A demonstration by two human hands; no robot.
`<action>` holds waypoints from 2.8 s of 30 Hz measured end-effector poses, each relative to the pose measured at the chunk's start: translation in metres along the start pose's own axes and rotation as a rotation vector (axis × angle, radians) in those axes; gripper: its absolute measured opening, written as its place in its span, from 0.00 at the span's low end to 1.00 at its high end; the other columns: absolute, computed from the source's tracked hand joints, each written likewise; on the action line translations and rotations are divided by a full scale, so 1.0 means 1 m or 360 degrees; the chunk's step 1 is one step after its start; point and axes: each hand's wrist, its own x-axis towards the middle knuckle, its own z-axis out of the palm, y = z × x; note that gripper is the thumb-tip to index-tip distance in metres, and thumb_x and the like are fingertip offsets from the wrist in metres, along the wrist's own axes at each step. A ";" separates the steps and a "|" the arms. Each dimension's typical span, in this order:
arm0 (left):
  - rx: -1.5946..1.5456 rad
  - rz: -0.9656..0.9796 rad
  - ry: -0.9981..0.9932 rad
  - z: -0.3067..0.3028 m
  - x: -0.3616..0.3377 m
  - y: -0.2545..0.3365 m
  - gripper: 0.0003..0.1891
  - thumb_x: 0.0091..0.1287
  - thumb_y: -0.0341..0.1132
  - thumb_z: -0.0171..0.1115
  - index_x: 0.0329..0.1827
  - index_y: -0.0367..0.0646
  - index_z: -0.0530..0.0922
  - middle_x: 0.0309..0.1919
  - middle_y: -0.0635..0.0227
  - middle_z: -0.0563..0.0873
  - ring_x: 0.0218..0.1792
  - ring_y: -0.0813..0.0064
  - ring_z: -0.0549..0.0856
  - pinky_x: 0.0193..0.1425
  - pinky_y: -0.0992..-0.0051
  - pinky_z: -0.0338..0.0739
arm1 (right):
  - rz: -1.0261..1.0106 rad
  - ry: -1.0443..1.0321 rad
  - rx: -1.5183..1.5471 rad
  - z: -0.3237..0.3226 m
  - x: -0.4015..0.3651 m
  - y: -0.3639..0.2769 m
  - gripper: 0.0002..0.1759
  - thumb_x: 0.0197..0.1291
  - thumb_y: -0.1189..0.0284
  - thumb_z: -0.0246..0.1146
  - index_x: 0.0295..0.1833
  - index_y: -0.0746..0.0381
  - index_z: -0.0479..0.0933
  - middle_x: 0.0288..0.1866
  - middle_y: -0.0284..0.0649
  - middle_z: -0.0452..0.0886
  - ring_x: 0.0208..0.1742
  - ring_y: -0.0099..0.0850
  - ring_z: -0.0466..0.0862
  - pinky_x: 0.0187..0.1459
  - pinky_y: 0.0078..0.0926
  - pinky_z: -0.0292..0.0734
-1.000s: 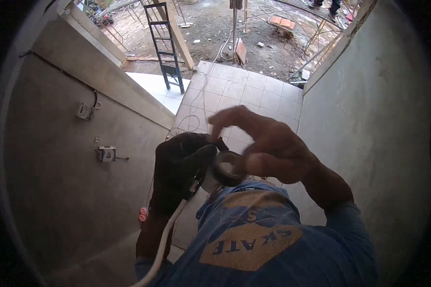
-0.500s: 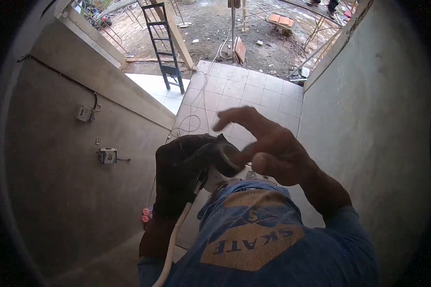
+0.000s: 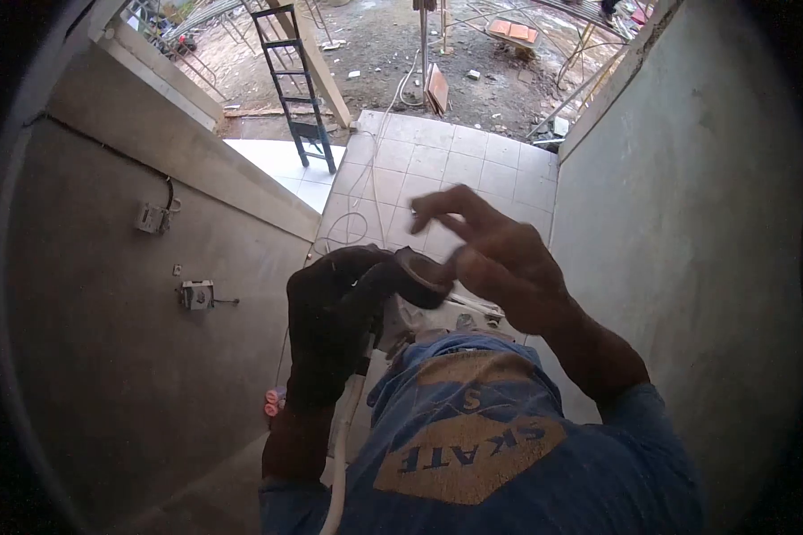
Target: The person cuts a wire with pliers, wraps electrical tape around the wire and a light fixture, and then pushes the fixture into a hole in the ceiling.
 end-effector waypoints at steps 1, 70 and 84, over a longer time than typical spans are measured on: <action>-0.0097 0.0052 0.0084 -0.001 -0.001 0.000 0.11 0.72 0.34 0.70 0.47 0.33 0.89 0.38 0.57 0.92 0.36 0.77 0.90 0.37 0.76 0.83 | -0.0037 0.0031 -0.0222 -0.003 -0.008 -0.004 0.23 0.74 0.57 0.62 0.32 0.63 0.88 0.61 0.52 0.78 0.67 0.48 0.76 0.71 0.58 0.65; 0.0558 0.0978 0.0264 0.007 -0.014 -0.022 0.10 0.67 0.29 0.73 0.50 0.41 0.88 0.46 0.57 0.90 0.44 0.66 0.93 0.48 0.73 0.89 | -0.0296 0.0018 -0.0665 0.025 -0.021 0.010 0.20 0.51 0.62 0.82 0.47 0.57 0.86 0.67 0.53 0.72 0.71 0.52 0.71 0.68 0.58 0.70; 0.0306 0.0490 0.0142 0.016 -0.024 -0.009 0.08 0.65 0.31 0.77 0.41 0.38 0.87 0.39 0.59 0.91 0.37 0.70 0.92 0.39 0.71 0.86 | -0.0239 -0.0279 -0.0462 -0.006 0.013 0.038 0.13 0.57 0.77 0.71 0.48 0.68 0.84 0.54 0.51 0.83 0.47 0.39 0.87 0.49 0.38 0.86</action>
